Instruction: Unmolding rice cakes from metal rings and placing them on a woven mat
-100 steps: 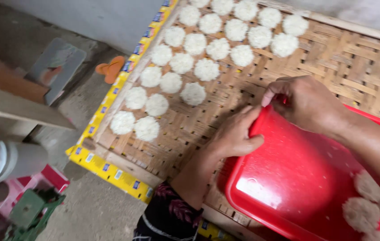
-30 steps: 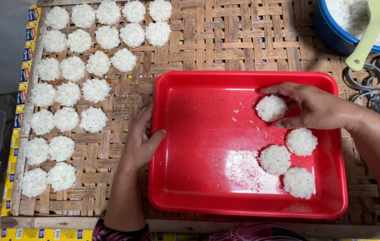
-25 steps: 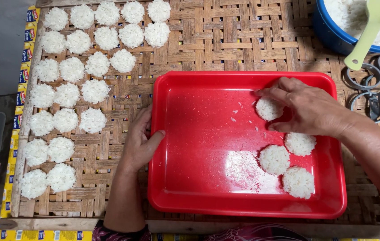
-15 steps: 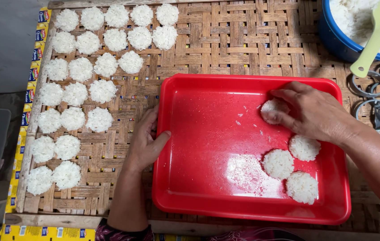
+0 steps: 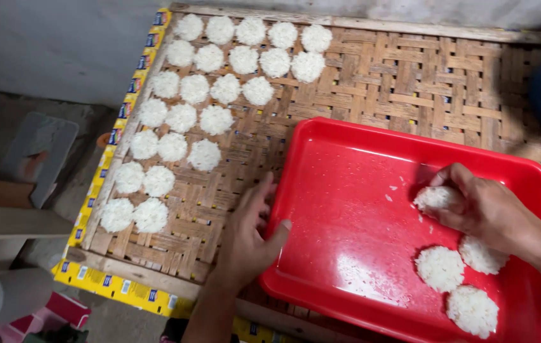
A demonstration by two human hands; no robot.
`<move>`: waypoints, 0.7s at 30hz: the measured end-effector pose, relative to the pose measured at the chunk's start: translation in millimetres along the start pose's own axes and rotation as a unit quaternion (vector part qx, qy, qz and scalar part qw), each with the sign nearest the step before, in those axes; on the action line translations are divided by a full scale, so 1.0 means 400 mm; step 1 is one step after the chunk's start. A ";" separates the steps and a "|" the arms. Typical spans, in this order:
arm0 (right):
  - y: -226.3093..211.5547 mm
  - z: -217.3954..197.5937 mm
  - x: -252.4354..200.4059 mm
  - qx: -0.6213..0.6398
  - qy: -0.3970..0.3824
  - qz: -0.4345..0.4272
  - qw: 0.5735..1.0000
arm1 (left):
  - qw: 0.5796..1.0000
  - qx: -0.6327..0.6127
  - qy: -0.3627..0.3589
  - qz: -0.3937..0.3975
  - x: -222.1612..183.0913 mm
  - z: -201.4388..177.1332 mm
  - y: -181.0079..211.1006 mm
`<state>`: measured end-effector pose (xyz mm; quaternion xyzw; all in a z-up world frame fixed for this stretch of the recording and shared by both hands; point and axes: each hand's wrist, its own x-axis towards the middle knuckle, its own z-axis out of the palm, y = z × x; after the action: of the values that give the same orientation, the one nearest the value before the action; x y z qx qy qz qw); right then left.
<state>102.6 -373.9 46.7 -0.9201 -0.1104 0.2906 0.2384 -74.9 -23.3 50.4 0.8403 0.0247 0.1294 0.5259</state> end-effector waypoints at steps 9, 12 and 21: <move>-0.081 -0.023 0.094 0.296 -0.095 0.001 0.950 | 0.983 0.108 0.134 0.067 -0.240 0.061 0.050; -0.289 -0.009 0.072 0.271 -0.128 -0.080 0.951 | 0.977 0.148 0.137 0.074 -0.261 0.060 0.050; -0.705 0.356 0.207 0.337 -0.328 -0.187 0.862 | 0.972 0.166 0.125 0.107 -0.254 0.034 0.045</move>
<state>67.4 -49.3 46.4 -0.5973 -0.2475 0.5447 0.5342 -171.4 -61.3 41.2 0.8907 0.0214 0.2827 0.3555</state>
